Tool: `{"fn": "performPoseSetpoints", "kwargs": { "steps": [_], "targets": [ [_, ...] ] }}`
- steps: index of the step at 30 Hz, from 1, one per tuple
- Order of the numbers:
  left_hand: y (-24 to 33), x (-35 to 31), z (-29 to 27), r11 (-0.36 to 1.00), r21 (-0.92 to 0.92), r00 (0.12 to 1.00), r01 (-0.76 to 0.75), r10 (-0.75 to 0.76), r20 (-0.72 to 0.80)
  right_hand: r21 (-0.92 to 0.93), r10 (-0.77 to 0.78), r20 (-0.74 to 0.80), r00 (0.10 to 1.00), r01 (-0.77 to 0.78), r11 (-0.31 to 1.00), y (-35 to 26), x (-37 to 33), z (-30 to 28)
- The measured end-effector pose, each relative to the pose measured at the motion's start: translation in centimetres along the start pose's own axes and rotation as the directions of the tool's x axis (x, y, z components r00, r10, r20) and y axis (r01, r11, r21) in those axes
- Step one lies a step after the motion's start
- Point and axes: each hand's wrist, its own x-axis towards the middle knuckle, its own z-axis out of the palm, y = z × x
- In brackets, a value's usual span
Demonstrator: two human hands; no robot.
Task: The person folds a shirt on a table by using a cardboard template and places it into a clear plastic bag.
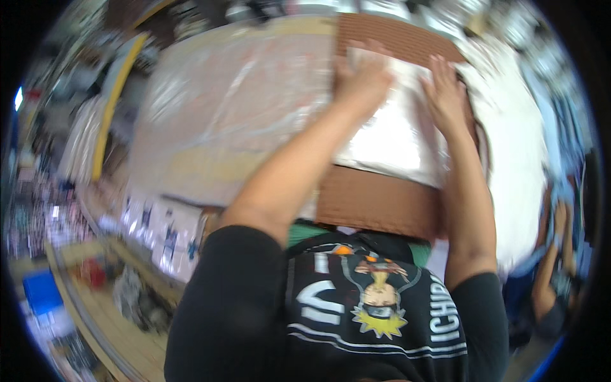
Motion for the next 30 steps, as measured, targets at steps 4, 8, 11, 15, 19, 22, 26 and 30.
{"fn": "performPoseSetpoints", "kwargs": {
  "steps": [4,8,11,15,19,22,26,30],
  "targets": [
    [3.2,-2.8,2.3,0.995,-0.088,0.998,0.055,-0.052,0.031,0.026,0.08,0.122,0.989,-0.084,0.996,0.4,-2.9,3.9],
    [3.4,-4.5,1.8,0.978,-0.188,0.994,0.088,-0.099,-0.052,0.056,0.056,0.097,0.994,-0.061,0.997,-0.7,-4.0,3.4],
    [3.6,-3.7,1.6,0.985,-0.148,0.996,0.084,-0.089,-0.024,0.047,0.065,0.078,0.995,-0.068,0.997,-0.2,-3.6,3.6],
    [2.8,-3.6,2.4,0.992,-0.106,0.998,0.063,-0.064,-0.004,0.045,0.083,0.158,0.984,-0.092,0.995,-0.9,-3.1,2.8],
    [-1.2,-2.3,2.0,0.859,-0.511,0.987,0.004,-0.085,-0.136,0.027,0.163,0.243,0.956,-0.175,0.984,1.7,-2.6,1.4],
    [-3.7,-5.8,-2.6,0.827,-0.557,0.966,0.078,-0.2,-0.162,0.055,0.186,0.016,0.982,-0.187,0.981,3.7,-5.3,-2.8],
    [-1.1,-12.6,-4.8,0.704,-0.484,0.854,0.52,-0.409,0.323,0.178,-0.189,0.124,0.974,0.166,0.97,-3.9,-11.2,-6.8],
    [1.4,-15.0,-4.8,0.746,-0.39,0.839,0.539,-0.434,0.329,0.243,-0.396,0.09,0.914,0.365,0.899,-8.4,-15.3,-4.2]
  ]
}}
